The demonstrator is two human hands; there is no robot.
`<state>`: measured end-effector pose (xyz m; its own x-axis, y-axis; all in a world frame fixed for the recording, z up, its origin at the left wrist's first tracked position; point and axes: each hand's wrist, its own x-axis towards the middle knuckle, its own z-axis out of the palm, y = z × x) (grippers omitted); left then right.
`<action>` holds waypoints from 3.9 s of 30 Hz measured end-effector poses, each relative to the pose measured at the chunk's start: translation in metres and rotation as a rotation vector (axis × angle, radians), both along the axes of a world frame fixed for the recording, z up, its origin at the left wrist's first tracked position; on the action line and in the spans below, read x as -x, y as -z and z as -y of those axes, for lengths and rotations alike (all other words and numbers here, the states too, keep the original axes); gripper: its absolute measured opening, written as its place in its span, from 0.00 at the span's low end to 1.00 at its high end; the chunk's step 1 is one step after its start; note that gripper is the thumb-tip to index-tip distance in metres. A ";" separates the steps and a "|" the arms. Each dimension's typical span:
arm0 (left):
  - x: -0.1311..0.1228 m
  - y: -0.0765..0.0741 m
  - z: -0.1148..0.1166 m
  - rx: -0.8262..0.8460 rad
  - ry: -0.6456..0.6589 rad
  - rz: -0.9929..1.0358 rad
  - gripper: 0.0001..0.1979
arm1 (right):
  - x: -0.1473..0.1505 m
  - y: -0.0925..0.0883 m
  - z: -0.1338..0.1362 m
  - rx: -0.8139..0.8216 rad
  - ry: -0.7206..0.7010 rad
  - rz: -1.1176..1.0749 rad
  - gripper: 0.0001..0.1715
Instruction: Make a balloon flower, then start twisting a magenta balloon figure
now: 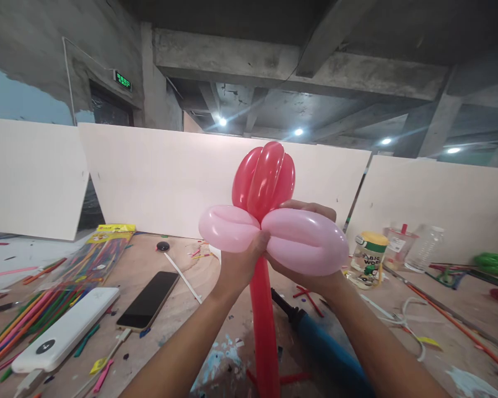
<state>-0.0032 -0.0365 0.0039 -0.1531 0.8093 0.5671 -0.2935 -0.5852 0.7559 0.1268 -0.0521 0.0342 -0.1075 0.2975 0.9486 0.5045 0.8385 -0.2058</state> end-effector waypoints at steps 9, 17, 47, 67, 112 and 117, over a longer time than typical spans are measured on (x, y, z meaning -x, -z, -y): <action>-0.008 0.009 -0.006 -0.071 0.196 0.189 0.19 | 0.018 0.021 -0.010 0.372 0.028 -0.410 0.15; 0.007 0.001 -0.008 -0.116 0.247 -0.004 0.20 | 0.025 0.005 -0.011 0.563 -0.493 -0.605 0.18; 0.033 -0.010 -0.019 -0.239 -0.199 -0.514 0.15 | 0.026 0.005 -0.026 0.229 -0.047 -0.458 0.35; 0.043 -0.026 -0.011 -0.379 -0.276 -0.675 0.21 | 0.037 -0.115 0.005 -0.153 0.413 1.258 0.14; 0.005 0.029 -0.025 -0.922 -0.675 -1.063 0.07 | -0.049 -0.037 -0.011 1.417 -0.239 0.605 0.19; 0.009 0.024 -0.011 -0.906 -0.505 -0.911 0.09 | -0.052 -0.029 -0.007 1.751 -0.510 0.350 0.25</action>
